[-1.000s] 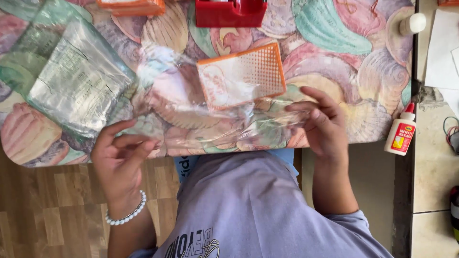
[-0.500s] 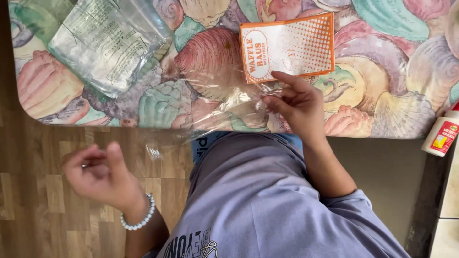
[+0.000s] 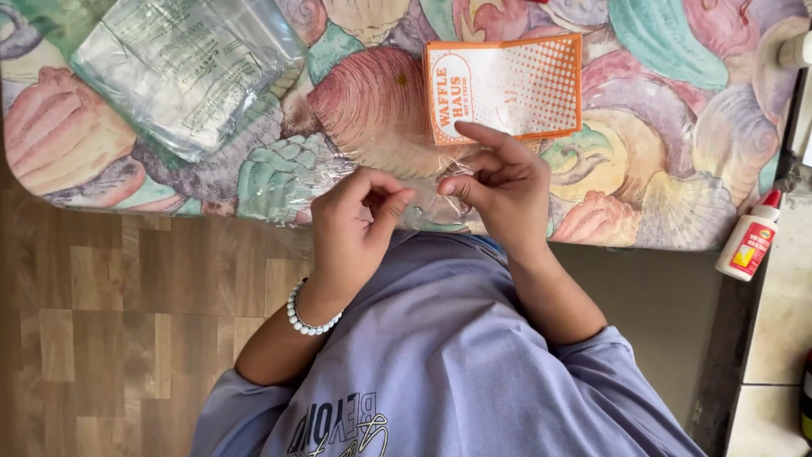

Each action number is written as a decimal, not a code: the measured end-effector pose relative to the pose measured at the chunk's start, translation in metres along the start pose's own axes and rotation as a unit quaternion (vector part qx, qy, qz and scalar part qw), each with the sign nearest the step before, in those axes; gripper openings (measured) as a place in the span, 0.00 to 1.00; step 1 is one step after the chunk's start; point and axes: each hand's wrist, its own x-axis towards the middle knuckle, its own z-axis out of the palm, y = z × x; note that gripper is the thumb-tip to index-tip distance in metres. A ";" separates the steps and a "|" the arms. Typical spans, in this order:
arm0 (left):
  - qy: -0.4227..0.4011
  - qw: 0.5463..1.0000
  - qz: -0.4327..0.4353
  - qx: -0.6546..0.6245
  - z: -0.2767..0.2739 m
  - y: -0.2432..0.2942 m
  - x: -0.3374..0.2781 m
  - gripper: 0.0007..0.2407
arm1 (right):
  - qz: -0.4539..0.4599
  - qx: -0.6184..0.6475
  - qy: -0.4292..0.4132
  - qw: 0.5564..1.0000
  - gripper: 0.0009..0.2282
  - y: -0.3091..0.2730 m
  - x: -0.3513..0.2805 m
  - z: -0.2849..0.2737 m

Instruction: Manually packaging stacks of orange paper bags into clear plastic sleeves at a workstation.

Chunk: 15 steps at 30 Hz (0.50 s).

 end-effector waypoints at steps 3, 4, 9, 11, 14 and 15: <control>0.010 0.998 -0.039 -0.055 0.001 0.005 -0.001 0.09 | 0.013 0.055 -0.011 0.998 0.32 -0.004 0.002 0.007; -0.013 0.996 -0.050 -0.077 0.005 0.007 -0.001 0.12 | 0.024 0.077 -0.030 0.996 0.32 -0.002 0.001 0.010; 0.010 0.999 -0.019 -0.044 -0.009 0.011 0.004 0.03 | 0.035 0.117 -0.065 0.990 0.32 -0.012 0.006 0.014; 0.021 0.996 -0.053 -0.074 -0.022 0.008 0.004 0.01 | 0.004 0.054 -0.057 0.997 0.29 -0.008 0.011 0.004; 0.032 0.994 -0.057 -0.082 -0.045 0.006 -0.002 0.02 | -0.062 -0.041 -0.039 0.996 0.20 -0.017 0.017 0.006; 0.034 0.995 -0.055 -0.081 -0.055 0.009 -0.005 0.02 | -0.064 -0.039 -0.041 0.996 0.20 -0.016 0.021 0.004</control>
